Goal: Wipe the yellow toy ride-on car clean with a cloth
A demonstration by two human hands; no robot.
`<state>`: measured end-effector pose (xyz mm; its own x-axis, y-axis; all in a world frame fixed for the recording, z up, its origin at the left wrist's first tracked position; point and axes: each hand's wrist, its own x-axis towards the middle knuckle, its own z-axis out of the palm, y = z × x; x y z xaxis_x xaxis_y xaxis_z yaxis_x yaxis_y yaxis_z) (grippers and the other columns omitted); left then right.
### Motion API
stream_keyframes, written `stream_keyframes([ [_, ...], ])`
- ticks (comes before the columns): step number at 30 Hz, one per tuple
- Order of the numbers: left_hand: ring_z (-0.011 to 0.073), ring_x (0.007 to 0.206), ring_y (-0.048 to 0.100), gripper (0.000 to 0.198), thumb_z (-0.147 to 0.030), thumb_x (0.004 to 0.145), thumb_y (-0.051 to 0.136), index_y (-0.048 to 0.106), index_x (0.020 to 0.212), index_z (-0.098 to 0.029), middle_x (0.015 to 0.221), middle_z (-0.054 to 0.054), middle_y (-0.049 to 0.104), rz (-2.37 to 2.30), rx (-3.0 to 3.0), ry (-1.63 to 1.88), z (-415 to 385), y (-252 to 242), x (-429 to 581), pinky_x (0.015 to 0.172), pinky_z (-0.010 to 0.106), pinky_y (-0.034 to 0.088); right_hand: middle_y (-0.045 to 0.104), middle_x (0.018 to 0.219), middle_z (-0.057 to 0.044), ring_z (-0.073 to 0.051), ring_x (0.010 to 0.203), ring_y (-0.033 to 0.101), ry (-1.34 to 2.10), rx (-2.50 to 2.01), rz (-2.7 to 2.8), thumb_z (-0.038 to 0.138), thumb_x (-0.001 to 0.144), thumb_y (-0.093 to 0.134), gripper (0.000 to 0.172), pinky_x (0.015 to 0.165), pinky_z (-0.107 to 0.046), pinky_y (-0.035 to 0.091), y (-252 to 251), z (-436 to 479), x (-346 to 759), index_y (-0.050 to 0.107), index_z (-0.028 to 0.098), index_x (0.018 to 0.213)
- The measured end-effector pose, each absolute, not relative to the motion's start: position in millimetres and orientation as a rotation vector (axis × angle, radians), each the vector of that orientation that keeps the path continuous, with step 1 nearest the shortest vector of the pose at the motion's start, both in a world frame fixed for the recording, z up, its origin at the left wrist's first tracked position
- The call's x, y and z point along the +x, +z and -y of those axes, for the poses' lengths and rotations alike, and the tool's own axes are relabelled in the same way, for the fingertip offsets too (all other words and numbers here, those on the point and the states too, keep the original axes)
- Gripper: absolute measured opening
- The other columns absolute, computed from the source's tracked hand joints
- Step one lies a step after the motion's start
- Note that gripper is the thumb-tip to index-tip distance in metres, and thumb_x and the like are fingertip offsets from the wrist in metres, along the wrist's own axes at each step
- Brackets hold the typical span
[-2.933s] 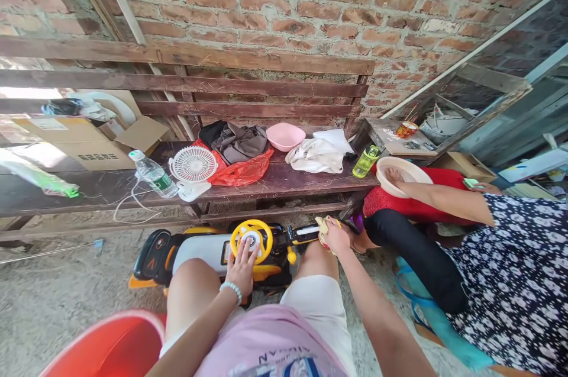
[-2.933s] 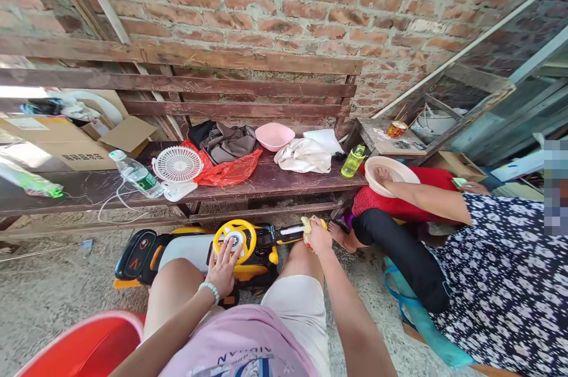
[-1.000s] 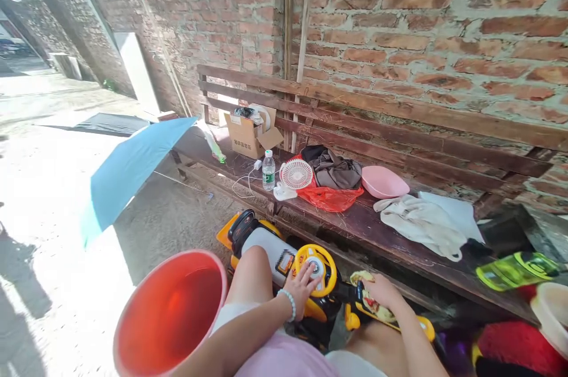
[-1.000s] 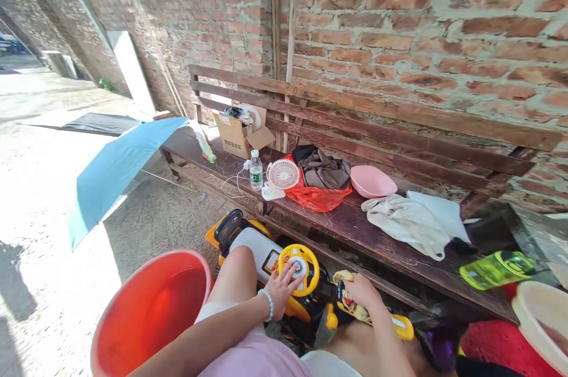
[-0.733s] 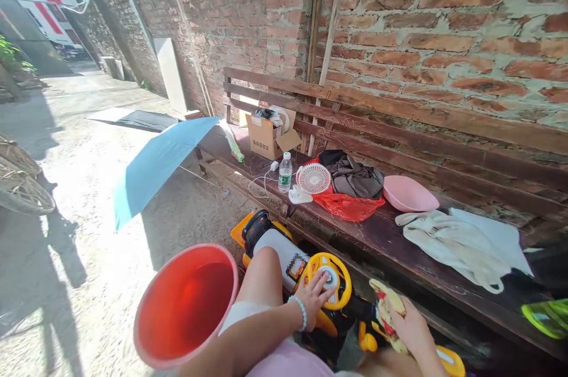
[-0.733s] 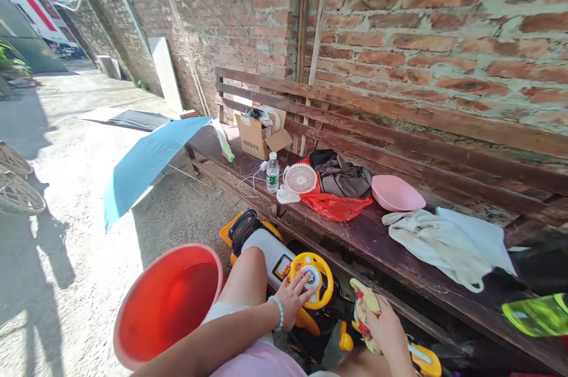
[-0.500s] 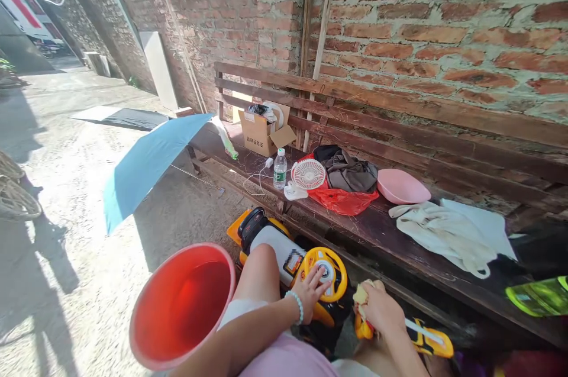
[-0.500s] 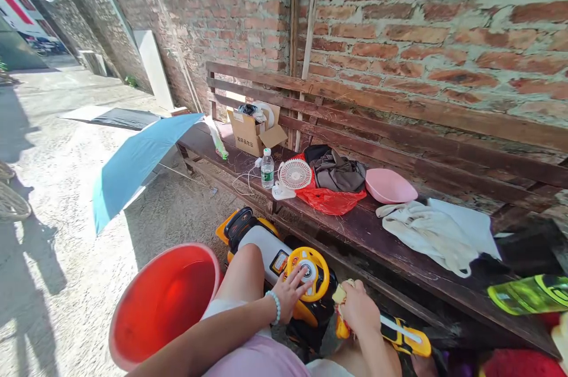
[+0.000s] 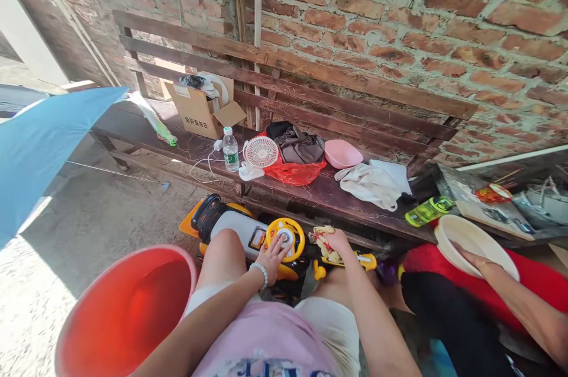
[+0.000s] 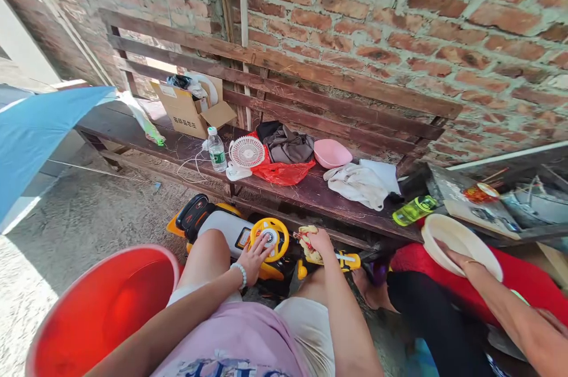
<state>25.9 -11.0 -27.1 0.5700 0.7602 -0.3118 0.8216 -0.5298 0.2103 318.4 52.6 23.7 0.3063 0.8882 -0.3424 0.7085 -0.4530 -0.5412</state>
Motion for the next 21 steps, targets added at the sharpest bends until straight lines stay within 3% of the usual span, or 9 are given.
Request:
stream_keyframes([
  [6,0.0392,0.160,-0.010,0.119,-0.028,0.073,0.076,0.003,0.167,-0.032,0.172,0.006,-0.017,-1.305,2.495,-0.273,12,-28,27,0.118,0.070,0.028,0.079,0.106,-0.013,-0.026,0.098,0.075,0.752,-2.124,1.149,0.057,0.084,0.057,0.048,0.084,-0.035,0.058,8,-21,326,0.074,0.017,0.104],
  [10,0.0376,0.160,-0.008,0.119,-0.027,0.074,0.077,0.003,0.167,-0.031,0.173,0.007,-0.016,-1.305,2.501,-0.269,12,-28,28,0.118,0.067,0.030,0.077,0.109,-0.013,-0.026,0.100,0.073,0.606,-1.902,1.025,0.070,0.082,0.053,0.063,0.090,-0.038,0.057,15,8,328,0.072,0.017,0.110],
  [12,0.0380,0.161,-0.006,0.119,-0.026,0.073,0.077,0.003,0.167,-0.031,0.173,0.007,-0.015,-1.312,2.489,-0.266,12,-27,28,0.119,0.067,0.029,0.075,0.115,-0.013,-0.026,0.106,0.070,0.542,-1.864,1.196,0.064,0.085,0.054,0.056,0.097,-0.039,0.054,27,20,320,0.072,0.018,0.112],
  [15,0.0389,0.160,-0.007,0.119,-0.026,0.074,0.076,0.001,0.167,-0.032,0.173,0.006,-0.015,-1.315,2.472,-0.269,12,-28,29,0.119,0.067,0.028,0.071,0.126,-0.009,-0.024,0.115,0.066,0.632,-1.779,1.641,0.039,0.087,0.058,0.037,0.102,-0.035,0.050,53,32,294,0.072,0.023,0.118],
  [18,0.0385,0.160,-0.011,0.117,-0.028,0.077,0.074,0.000,0.167,-0.032,0.173,0.006,-0.016,-1.317,2.492,-0.277,12,-29,29,0.118,0.068,0.028,0.071,0.122,-0.005,-0.022,0.110,0.065,0.801,-1.825,2.049,0.022,0.083,0.061,0.038,0.095,-0.030,0.048,75,37,263,0.072,0.028,0.118],
  [21,0.0374,0.160,-0.012,0.116,-0.028,0.077,0.073,0.000,0.167,-0.031,0.173,0.006,-0.016,-1.312,2.520,-0.286,12,-29,28,0.118,0.069,0.029,0.072,0.110,-0.004,-0.023,0.102,0.066,0.802,-2.018,2.308,0.020,0.084,0.062,0.029,0.087,-0.029,0.046,84,31,241,0.075,0.027,0.108],
])
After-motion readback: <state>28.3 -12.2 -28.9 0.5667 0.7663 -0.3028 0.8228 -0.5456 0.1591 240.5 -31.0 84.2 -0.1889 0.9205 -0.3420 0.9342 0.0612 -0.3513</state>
